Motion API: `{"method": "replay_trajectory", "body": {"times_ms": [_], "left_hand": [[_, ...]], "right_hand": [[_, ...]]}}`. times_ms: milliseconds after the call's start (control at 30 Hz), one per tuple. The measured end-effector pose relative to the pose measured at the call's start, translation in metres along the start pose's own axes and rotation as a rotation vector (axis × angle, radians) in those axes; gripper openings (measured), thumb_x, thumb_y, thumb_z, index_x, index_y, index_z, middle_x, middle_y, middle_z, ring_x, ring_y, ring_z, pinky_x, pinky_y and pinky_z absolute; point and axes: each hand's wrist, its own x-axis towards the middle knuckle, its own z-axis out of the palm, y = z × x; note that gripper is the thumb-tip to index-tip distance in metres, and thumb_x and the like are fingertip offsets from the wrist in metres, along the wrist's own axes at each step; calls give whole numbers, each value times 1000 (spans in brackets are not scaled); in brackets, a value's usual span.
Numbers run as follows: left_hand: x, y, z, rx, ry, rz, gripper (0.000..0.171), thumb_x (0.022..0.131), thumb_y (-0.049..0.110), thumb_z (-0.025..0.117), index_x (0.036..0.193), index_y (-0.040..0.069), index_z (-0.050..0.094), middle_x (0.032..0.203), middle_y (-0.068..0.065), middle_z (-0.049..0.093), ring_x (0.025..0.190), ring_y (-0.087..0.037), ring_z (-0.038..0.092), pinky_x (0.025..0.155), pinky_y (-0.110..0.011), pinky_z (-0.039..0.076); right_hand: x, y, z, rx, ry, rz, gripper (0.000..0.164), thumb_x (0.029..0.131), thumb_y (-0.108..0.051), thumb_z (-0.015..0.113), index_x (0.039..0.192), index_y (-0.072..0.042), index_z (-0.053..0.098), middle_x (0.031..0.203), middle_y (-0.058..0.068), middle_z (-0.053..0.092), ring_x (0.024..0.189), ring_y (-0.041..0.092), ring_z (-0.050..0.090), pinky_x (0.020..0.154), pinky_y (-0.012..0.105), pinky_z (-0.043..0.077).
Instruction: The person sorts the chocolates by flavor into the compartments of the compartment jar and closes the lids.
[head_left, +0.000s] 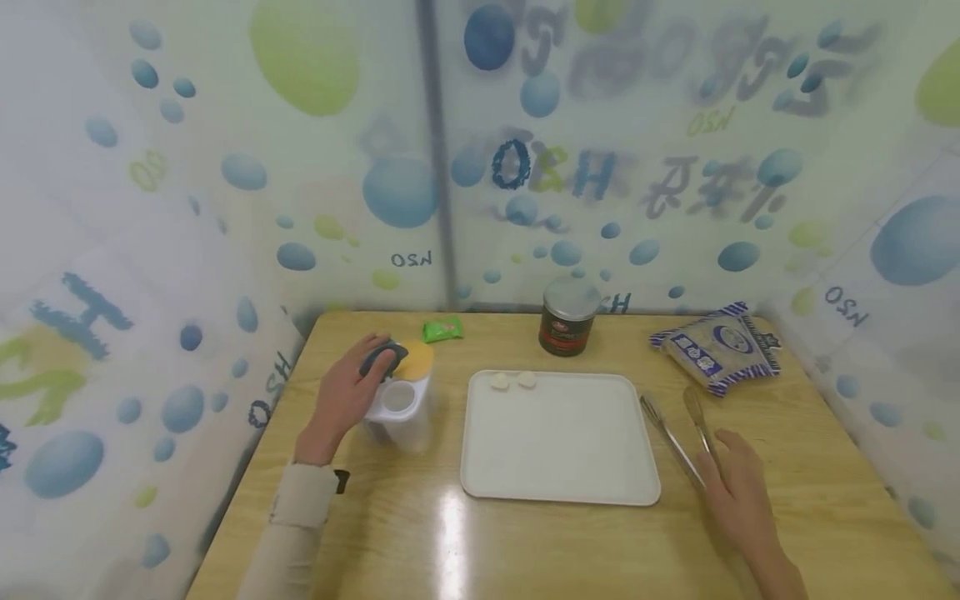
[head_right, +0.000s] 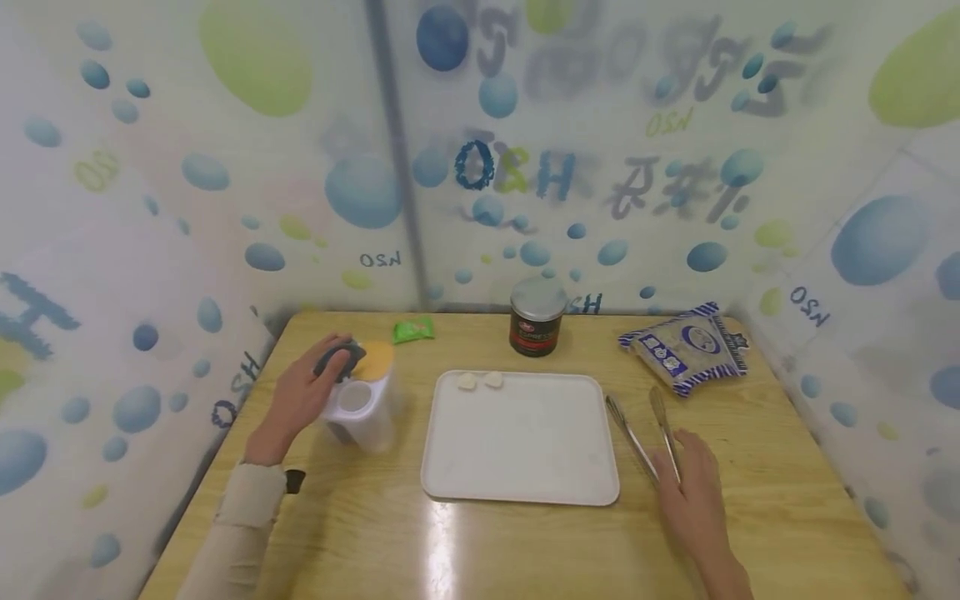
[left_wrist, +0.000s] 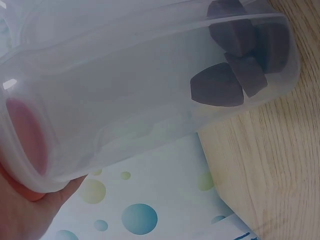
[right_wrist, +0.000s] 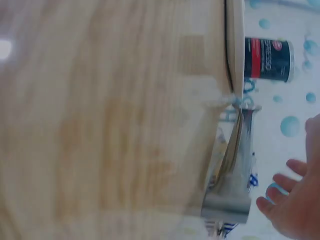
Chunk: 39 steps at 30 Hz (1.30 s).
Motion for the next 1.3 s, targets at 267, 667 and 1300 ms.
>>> {"method": "replay_trajectory", "body": {"times_ms": [267,667,1300], "left_hand": [[-2,-1,1,-24,-6,-4,61,103,57,38,149,17,48,161,-11,36,145,-42,36,115,-64,27],[2,0,0,-3,-6,8,60,104,56,38,149,17,49,160,-12,36,144,-43,38,114,-65,29],[-1,0,-1,7,11,43,59,105,53,38,146,13,51,158,-13,40,142,-40,41,113,-63,32]], "right_hand": [[-6,18,-9,-214,-67,189,80,99,-38,59,140,24,28,136,48,35,123,66,33,97,75,30],[-13,20,13,-405,-140,219,86,94,-60,56,136,13,41,140,39,35,125,63,29,94,73,27],[-7,10,11,-295,-52,203,64,91,-44,70,117,13,56,84,22,60,71,34,57,55,41,40]]}}
